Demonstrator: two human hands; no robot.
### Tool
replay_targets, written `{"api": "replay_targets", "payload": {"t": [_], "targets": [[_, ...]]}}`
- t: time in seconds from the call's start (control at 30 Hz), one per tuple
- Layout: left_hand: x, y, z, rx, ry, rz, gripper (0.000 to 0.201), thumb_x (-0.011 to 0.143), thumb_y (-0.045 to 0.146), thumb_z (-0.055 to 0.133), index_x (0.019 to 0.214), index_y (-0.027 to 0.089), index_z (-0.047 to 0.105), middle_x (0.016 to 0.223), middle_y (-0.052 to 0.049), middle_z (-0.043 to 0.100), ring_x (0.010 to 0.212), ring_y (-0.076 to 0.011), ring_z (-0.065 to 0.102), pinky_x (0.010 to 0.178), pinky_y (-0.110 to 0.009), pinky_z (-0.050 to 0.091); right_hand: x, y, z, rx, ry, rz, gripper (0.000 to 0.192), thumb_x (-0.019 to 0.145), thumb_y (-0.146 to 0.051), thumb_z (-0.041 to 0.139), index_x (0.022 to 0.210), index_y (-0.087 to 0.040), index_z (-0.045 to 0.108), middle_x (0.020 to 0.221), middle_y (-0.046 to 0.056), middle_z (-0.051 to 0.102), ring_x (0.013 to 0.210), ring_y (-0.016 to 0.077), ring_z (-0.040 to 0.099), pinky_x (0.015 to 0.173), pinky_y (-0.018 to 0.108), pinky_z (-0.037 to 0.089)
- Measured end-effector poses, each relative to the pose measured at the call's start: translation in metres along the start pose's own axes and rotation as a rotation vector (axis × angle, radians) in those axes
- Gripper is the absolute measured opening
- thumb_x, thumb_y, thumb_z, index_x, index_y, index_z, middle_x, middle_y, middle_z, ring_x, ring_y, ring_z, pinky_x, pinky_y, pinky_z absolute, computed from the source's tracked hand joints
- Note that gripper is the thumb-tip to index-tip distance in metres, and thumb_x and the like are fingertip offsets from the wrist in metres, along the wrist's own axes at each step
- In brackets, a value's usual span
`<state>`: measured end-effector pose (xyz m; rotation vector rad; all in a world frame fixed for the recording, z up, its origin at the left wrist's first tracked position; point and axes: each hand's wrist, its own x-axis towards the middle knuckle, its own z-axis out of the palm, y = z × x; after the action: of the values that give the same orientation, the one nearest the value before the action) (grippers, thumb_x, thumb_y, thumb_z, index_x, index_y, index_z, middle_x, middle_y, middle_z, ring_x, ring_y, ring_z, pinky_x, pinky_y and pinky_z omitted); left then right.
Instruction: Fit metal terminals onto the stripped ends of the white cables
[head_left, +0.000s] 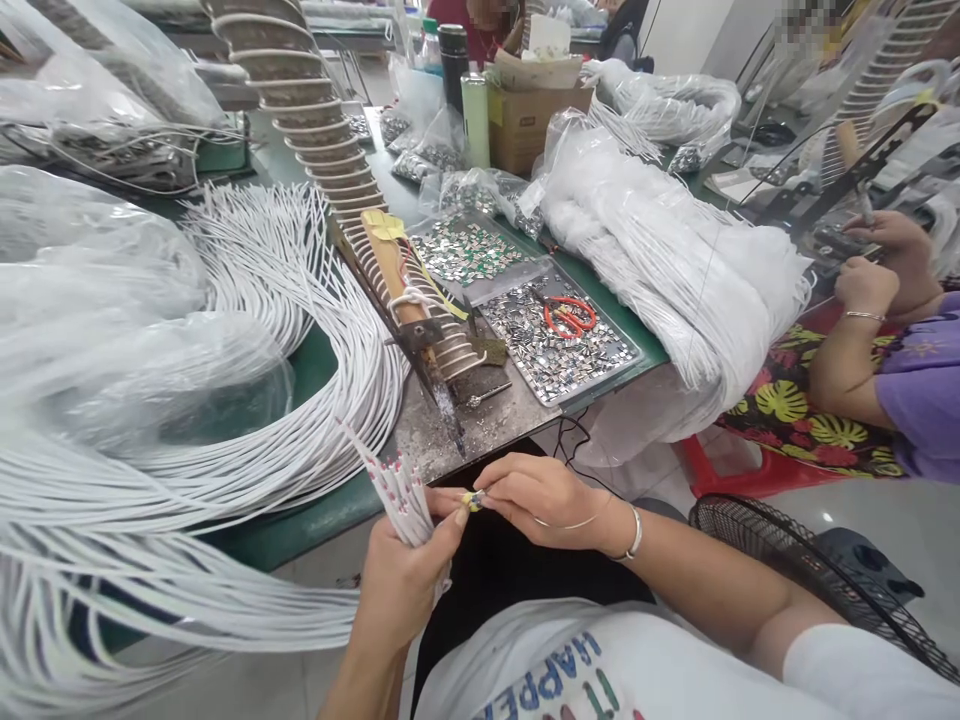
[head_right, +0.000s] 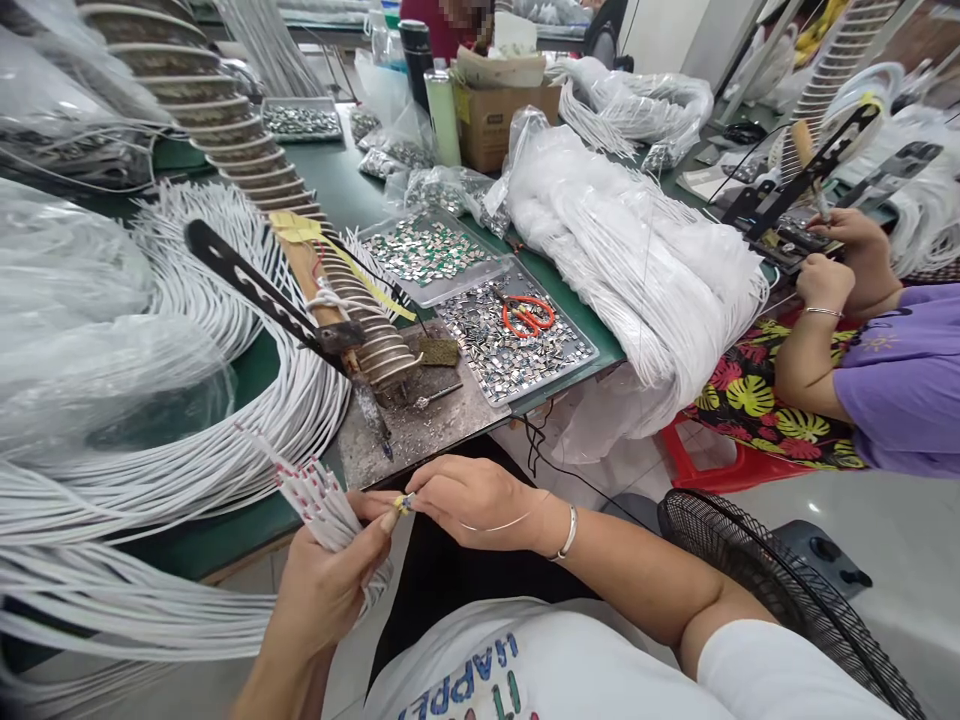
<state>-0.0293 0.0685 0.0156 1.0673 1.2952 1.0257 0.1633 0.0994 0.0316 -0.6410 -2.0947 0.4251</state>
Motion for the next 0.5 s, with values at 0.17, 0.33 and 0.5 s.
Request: {"api": "replay_targets", "payload": {"t": [0.17, 0.33, 0.5], "targets": [[-0.002, -0.002, -0.001, -0.109, -0.082, -0.067, 0.018, 0.076, 0.033, 0.074, 0.072, 0.018, 0.065, 0.093, -0.007, 0.071, 0.087, -0.0226, 0.065, 0.068, -0.028, 0.049, 0.0, -0.001, -0.002, 0.069, -0.015, 0.028, 0.006, 0.093, -0.01, 0.052, 0.09, -0.014, 0.054, 0.092, 0.012, 0.068, 0.084, 0.0152, 0.064, 0.076, 0.026, 0.058], [0.001, -0.003, 0.001, -0.081, -0.013, -0.028, 0.019, 0.075, 0.032, 0.074, 0.07, 0.017, 0.065, 0.093, -0.008, 0.07, 0.084, -0.0223, 0.065, 0.061, -0.027, 0.047, -0.003, -0.006, 0.001, 0.044, 0.064, 0.092, 0.005, 0.092, -0.01, 0.053, 0.089, -0.015, 0.056, 0.097, 0.014, 0.067, 0.092, 0.0162, 0.064, 0.078, 0.027, 0.058], [0.009, 0.004, 0.003, -0.093, 0.063, 0.031, 0.019, 0.073, 0.03, 0.075, 0.065, 0.017, 0.064, 0.087, -0.008, 0.07, 0.079, -0.0227, 0.065, 0.064, -0.031, 0.05, -0.004, -0.011, 0.001, 0.112, 0.07, 0.153, 0.009, 0.089, -0.008, 0.053, 0.09, -0.016, 0.055, 0.104, 0.014, 0.068, 0.101, 0.0164, 0.065, 0.082, 0.027, 0.058]]}}
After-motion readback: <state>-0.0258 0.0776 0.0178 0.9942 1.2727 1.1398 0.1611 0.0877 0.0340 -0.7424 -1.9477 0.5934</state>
